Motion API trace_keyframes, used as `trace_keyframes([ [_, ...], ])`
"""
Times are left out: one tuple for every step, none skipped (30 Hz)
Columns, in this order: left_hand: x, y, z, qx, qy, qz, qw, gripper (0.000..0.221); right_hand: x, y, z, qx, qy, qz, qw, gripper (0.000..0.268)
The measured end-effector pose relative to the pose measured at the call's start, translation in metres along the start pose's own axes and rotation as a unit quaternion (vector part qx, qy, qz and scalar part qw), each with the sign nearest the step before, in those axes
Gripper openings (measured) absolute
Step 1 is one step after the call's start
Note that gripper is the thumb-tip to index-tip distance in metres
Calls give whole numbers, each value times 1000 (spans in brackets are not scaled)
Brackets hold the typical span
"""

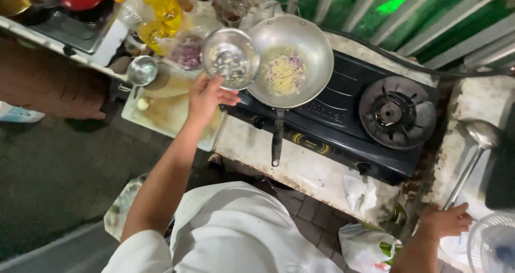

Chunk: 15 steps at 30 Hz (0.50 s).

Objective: The person is preparing to cook by wiping a ladle, then adding chopped ingredients to a pan with oil and stirring them on a stove.

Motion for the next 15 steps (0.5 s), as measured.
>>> trace_keyframes([
  [4, 2, 10, 21, -29, -8, 999, 41, 2, -9, -8, -43, 59, -24, 997, 68],
  [10, -4, 13, 18, -27, 1, 999, 41, 11, -37, -13, -36, 67, -26, 997, 68],
  [16, -10, 18, 17, -52, 3, 998, 36, 21, -65, -18, 150, 75, -35, 985, 49],
  [21, -17, 24, 19, -82, -1, 996, 30, 22, -88, -29, 326, 79, -40, 941, 32],
  [27, -29, 26, 19, -85, 3, 996, 30, 38, -140, -44, 327, 83, -40, 940, 32],
  [36, -40, 31, -32, -115, 21, 993, 19, 44, -190, -66, 419, 37, -81, 903, 28],
  [46, -50, 37, -84, -144, 38, 985, 12, 45, -238, -92, 506, -7, -123, 854, 28],
  [47, -51, 45, -80, -160, 34, 983, 12, 53, -283, -120, 500, 3, -112, 859, 28],
  [47, -51, 53, -70, -184, 49, 979, 13, 56, -333, -153, 558, -36, -214, 801, 24],
  [48, -52, 62, -62, -209, 66, 974, 15, 56, -382, -192, 603, -72, -314, 730, 26],
  [46, -49, 72, -61, -226, 64, 970, 15, 59, -412, -188, 596, -61, -307, 739, 26],
  [44, -44, 80, -64, -248, 64, 965, 13, 63, -445, -185, 601, -70, -341, 719, 27],
  [43, -40, 86, -68, -270, 65, 958, 11, 68, -478, -182, 604, -81, -375, 698, 30],
  [41, -37, 92, -67, -284, 62, 954, 11, 70, -494, -176, 599, -72, -367, 708, 30],
  [39, -34, 96, -30, -283, 49, 957, 11, 72, -512, -169, 581, -63, -370, 723, 34],
])
Point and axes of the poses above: each hand's wrist, its own x-axis towards the middle knuckle, its own z-axis out of the palm, y = z × x, the point moved 2 cm from there along x, towards the middle knuckle, and after that the axes turned 4 degrees about -z, right-handed, at the moved point
